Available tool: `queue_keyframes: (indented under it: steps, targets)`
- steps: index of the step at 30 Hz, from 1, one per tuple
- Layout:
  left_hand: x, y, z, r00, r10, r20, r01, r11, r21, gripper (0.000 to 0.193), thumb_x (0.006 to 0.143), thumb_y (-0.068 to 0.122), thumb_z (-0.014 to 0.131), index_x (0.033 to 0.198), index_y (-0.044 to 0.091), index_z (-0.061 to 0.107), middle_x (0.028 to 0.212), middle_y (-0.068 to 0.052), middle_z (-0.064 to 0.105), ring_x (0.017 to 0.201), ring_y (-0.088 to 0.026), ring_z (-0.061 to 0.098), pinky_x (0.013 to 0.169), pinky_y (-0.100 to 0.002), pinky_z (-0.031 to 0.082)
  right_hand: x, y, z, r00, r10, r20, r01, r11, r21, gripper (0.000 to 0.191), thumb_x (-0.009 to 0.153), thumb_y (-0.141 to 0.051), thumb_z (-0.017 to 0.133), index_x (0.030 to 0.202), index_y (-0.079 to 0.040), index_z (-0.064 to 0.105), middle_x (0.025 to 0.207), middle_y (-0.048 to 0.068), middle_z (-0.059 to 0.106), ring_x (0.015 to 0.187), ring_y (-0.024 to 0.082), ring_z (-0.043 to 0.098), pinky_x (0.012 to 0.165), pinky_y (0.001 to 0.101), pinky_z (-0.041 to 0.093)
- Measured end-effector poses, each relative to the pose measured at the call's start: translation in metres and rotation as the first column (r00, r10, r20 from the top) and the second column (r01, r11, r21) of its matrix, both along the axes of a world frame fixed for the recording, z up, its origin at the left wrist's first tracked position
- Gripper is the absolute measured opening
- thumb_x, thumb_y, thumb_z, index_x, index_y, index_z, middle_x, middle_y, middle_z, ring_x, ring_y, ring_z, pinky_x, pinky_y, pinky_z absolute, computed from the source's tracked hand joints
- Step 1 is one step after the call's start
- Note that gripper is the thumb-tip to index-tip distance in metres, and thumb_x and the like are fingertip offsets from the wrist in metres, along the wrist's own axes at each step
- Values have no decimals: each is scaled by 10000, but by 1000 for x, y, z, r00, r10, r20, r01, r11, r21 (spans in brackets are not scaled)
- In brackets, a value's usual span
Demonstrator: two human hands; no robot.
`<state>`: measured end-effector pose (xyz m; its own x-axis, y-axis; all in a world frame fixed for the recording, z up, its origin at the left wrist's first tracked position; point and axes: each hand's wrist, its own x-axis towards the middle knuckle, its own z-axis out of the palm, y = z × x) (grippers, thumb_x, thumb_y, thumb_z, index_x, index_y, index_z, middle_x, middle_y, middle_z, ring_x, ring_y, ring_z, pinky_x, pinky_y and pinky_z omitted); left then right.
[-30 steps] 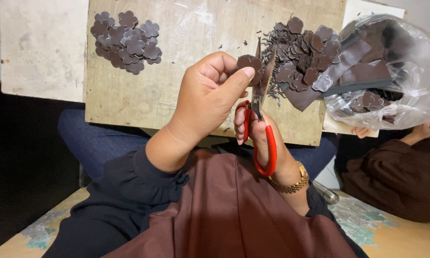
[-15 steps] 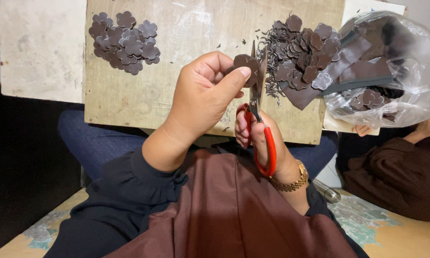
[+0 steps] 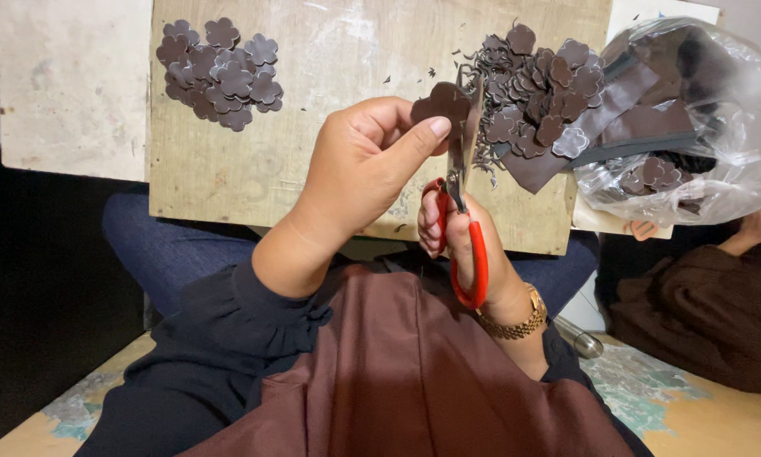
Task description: The person uses red-handled scissors to trim the edges of dark brown flower-shaped pieces of material. They hold each piece in the left hand and cut with the right hand, then place the finished pieces onto a wooden board.
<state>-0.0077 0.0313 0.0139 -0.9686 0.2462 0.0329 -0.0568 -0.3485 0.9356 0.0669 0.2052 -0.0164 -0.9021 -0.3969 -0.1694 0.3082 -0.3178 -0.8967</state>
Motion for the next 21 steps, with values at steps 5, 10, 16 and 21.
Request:
queue_keyframes:
  steps: [5,10,16,21]
  targets:
    - [2,-2,6,998,54,-22,-57,981,-183,164,1009,148,712,950,-5,711,830,6,718,735,-5,590,641,-183,479,-1,1,2,997,26,-71,-23,999,45,661,1001,-696,549,1132,-52,484,936,4,432,821,109,418,746,257,394]
    - [6,2,9,998,50,-43,-56,985,-161,151,1010,145,706,956,3,709,819,33,694,718,8,578,624,-182,483,-4,1,4,993,37,-112,-25,994,107,692,990,-734,512,1136,-58,489,950,8,450,847,113,446,774,259,430]
    - [6,0,8,999,35,-18,-38,978,-206,149,1003,127,699,939,-8,712,780,22,693,693,-1,587,603,-188,475,-2,1,5,992,43,-117,-30,993,115,678,999,-730,520,1114,-62,481,960,4,430,855,107,427,780,262,420]
    - [4,-2,4,1000,7,21,-6,997,-73,141,1012,107,687,987,-27,723,874,-9,736,779,-12,604,686,-197,506,-2,-5,-1,1000,26,-12,-27,999,-26,652,975,-716,575,1078,-84,455,899,-11,385,795,104,374,721,256,359]
